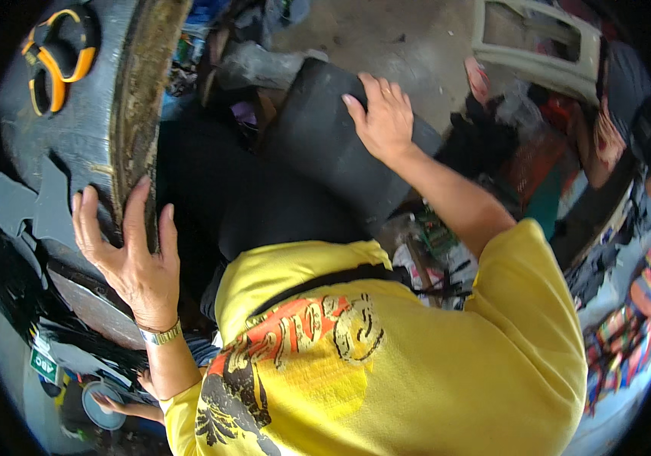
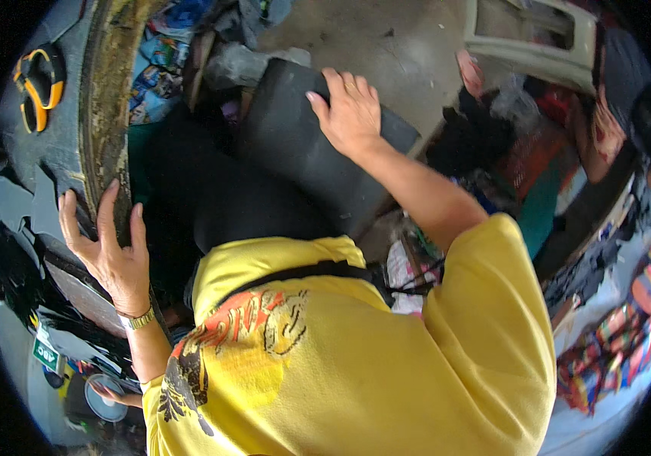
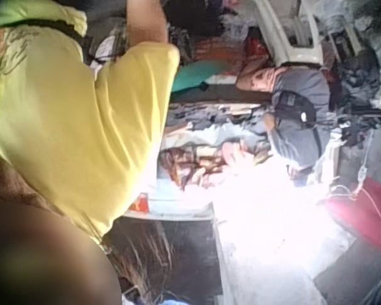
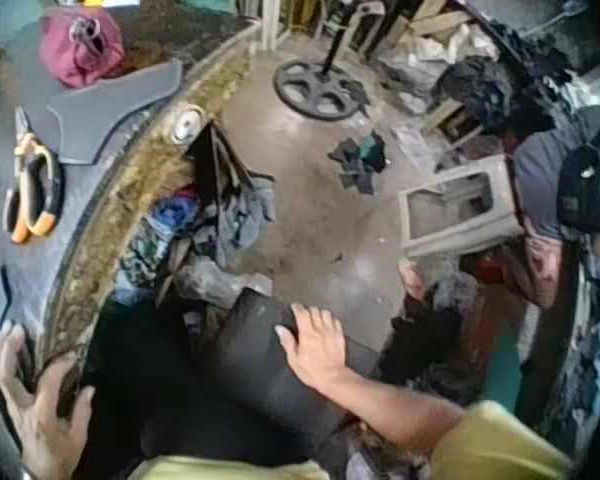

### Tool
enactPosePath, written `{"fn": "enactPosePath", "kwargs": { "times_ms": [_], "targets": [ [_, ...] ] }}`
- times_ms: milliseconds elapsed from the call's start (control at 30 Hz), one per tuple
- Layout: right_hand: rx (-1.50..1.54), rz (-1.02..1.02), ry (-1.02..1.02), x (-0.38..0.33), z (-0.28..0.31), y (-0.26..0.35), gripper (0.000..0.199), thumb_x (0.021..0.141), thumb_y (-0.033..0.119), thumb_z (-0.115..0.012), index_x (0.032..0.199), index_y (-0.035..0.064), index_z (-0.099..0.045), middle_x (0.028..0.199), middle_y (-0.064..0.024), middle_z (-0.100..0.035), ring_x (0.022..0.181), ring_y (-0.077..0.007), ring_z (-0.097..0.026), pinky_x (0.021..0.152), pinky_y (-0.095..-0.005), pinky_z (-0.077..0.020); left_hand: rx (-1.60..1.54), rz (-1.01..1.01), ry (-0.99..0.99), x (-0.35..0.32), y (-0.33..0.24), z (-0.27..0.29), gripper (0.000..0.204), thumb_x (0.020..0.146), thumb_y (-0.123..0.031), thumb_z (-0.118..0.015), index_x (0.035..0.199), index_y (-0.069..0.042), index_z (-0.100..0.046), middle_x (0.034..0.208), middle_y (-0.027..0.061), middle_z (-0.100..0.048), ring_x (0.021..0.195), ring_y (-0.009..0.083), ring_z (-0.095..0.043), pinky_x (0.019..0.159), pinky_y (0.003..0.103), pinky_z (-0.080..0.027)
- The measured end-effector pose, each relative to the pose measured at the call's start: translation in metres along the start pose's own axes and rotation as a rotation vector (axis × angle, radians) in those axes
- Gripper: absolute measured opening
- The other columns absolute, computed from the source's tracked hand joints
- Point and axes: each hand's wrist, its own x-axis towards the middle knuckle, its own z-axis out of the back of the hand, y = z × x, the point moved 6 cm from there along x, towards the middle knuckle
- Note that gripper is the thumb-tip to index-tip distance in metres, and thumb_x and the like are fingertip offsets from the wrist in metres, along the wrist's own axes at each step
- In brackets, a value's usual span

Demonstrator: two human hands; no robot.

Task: The person marks a cardboard template with a pencil, then places it into a colorful mesh bag along with other cardboard pieces. They close the bag, set it aside, and retrieve a small pink pouch from the table. The person opens the pouch, removes a pair of glasses, and places them into a clear plastic bag before setting the bag down.

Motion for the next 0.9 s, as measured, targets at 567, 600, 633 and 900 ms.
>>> {"fn": "enactPosePath", "kwargs": {
  "times_ms": [567, 600, 633, 900],
  "targets": [
    [-0.127, 0.061, 0.024, 0.005, -0.004, 0.0, 0.059, 0.1, 0.048, -0.057, 0.137, 0.0024, -0.053, 0.123, -0.0192, -0.065, 0.114, -0.0391, -0.06, 0.1, -0.0482, -0.0469, -0.183, -0.023, -0.066, -0.003, 0.006, 0.001, 0.035, 0.083, -0.013, -0.081, 0.118, -0.016, -0.075, 0.151, 0.0157, -0.046, 0.143, 0.0391, -0.041, 0.116, 0.05, -0.035],
    [-0.136, 0.055, 0.027, 0.005, -0.005, -0.001, 0.06, 0.1, 0.05, -0.056, 0.138, 0.0034, -0.053, 0.124, -0.018, -0.065, 0.115, -0.0379, -0.059, 0.1, -0.0476, -0.0468, -0.202, -0.031, -0.073, -0.002, 0.007, 0.001, 0.035, 0.084, -0.012, -0.08, 0.118, -0.016, -0.075, 0.151, 0.0154, -0.046, 0.143, 0.0386, -0.041, 0.116, 0.051, -0.034],
    [-0.147, 0.044, 0.039, 0.005, -0.006, -0.002, 0.06, 0.101, 0.052, -0.054, 0.138, 0.0045, -0.053, 0.124, -0.0167, -0.065, 0.116, -0.0366, -0.059, 0.101, -0.047, -0.0466, -0.202, -0.031, -0.07, -0.002, 0.008, 0.001, 0.036, 0.084, -0.01, -0.079, 0.119, -0.016, -0.075, 0.151, 0.0153, -0.046, 0.143, 0.0382, -0.041, 0.116, 0.051, -0.034],
    [-0.185, 0.023, -0.003, 0.003, -0.006, -0.002, 0.06, 0.101, 0.054, -0.053, 0.138, 0.0064, -0.055, 0.124, -0.0145, -0.066, 0.118, -0.0351, -0.06, 0.102, -0.0456, -0.0473, -0.682, -0.086, 0.098, 0.013, 0.029, 0.038, 0.039, 0.083, -0.001, -0.077, 0.121, -0.01, -0.073, 0.137, 0.0159, -0.06, 0.127, 0.0354, -0.059, 0.106, 0.042, -0.048]
  ]
}}
